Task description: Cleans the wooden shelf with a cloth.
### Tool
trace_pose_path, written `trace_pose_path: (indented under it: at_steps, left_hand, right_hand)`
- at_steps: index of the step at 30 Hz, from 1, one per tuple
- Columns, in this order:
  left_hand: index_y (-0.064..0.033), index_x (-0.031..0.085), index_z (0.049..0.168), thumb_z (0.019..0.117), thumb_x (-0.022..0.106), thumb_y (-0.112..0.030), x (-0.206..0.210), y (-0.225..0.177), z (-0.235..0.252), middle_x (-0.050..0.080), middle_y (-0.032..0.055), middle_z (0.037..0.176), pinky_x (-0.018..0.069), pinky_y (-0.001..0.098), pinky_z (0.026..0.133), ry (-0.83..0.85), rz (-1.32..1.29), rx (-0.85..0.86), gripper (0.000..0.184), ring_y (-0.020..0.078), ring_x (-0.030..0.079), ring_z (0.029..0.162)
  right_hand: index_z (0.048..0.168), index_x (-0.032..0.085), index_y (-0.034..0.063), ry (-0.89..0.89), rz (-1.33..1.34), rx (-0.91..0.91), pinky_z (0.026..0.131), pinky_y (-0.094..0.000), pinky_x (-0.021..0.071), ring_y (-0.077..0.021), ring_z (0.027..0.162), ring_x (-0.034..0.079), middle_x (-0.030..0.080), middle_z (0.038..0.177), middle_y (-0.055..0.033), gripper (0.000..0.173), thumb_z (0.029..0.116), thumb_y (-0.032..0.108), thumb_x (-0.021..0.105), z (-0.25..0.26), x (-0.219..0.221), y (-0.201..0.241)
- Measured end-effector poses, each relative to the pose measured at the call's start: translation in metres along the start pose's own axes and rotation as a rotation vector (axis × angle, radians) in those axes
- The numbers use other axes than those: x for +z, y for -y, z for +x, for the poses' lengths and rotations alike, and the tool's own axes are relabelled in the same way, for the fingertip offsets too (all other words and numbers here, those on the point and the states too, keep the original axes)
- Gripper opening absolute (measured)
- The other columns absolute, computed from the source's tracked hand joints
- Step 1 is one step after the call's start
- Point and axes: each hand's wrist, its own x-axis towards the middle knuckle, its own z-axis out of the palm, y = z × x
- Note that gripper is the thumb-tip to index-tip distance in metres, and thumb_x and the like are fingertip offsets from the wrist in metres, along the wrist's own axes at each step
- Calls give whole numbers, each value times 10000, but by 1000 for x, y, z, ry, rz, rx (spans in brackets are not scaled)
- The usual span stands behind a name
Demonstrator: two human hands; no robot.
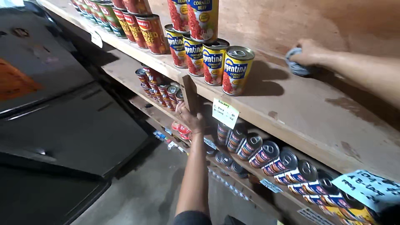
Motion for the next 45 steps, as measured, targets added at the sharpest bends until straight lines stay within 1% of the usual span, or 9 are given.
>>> trace_pose_path:
  at_steps: [7, 15, 20, 24, 27, 30, 35, 41, 45]
  left_hand:
    - [138, 566, 1198, 890, 619, -222, 2, 9, -1, 556, 325, 1335, 344, 532, 1147, -53, 17, 92, 476, 452, 484, 1335]
    - [129, 596, 1109, 876, 610, -179, 6, 10, -2, 609, 321, 1241, 379, 506, 1114, -124, 14, 159, 387, 440, 540, 1277]
    - [100, 598, 1096, 892, 593, -217, 8, 13, -3, 614, 290, 1227, 361, 502, 1129, -135, 1, 146, 377, 418, 530, 1282]
    - [85, 597, 1089, 906, 600, -232, 9, 14, -3, 603, 275, 1235, 356, 465, 1142, -141, -22, 150, 365, 385, 519, 1293]
    - [84, 595, 1086, 921, 617, -266, 8, 16, -3, 613, 283, 1217, 373, 483, 1128, -125, -22, 155, 387, 400, 536, 1273]
    - [101, 602, 1104, 917, 615, -290, 6, 14, -2, 618, 310, 1216, 386, 516, 1114, -117, 10, 142, 433, 433, 555, 1254]
    - [123, 601, 1133, 917, 624, -257, 8, 13, -4, 600, 331, 1262, 373, 542, 1124, -94, 21, 123, 438, 464, 536, 1279]
    - [146, 562, 1201, 906, 606, -190, 4, 9, -5, 562, 345, 1317, 380, 539, 1123, -37, 8, 81, 450, 465, 515, 1306]
    - [162, 552, 1251, 906, 628, -150, -4, -5, -3, 540, 368, 1356, 364, 546, 1137, -2, 27, 20, 471, 485, 506, 1319]
  right_hand:
    - [1387, 563, -33, 197, 51, -427, 1076, -604, 397, -431, 1242, 571, 597, 1321, -299, 400, 1043, 172, 577, 52, 31, 58]
    - [1110, 655, -73, 272, -406, -92, 843, -682, 454, -516, 973, 629, 653, 989, -323, 207, 988, 94, 666, -61, -53, -18]
    - [1047, 666, -77, 90, -142, -329, 798, -673, 464, -466, 914, 638, 652, 973, -296, 260, 1024, 156, 551, 47, 14, 48]
    - [1230, 687, 6, 97, 111, -508, 991, -597, 465, -379, 1119, 644, 677, 1192, -238, 284, 1012, 129, 553, 108, 62, 123]
    - [1371, 614, 47, 306, 85, -537, 1120, -435, 408, -253, 1279, 582, 625, 1366, -168, 371, 1016, -20, 527, 69, 52, 170]
    - [1182, 670, -31, 273, 102, -719, 884, -318, 503, -151, 945, 631, 684, 1063, -139, 222, 992, -11, 557, 21, 40, 144]
    - [958, 717, 41, 573, 141, -849, 792, -334, 527, -110, 897, 633, 688, 989, -45, 199, 769, 69, 663, -60, -13, 58]
    - [1213, 654, -85, 326, 50, -652, 995, -489, 463, -330, 1101, 632, 667, 1181, -250, 269, 984, -42, 519, -66, -1, 63]
    - [1358, 620, 43, 240, 73, -647, 1057, -462, 457, -266, 1196, 623, 656, 1299, -168, 346, 1029, 118, 543, -29, 30, 81]
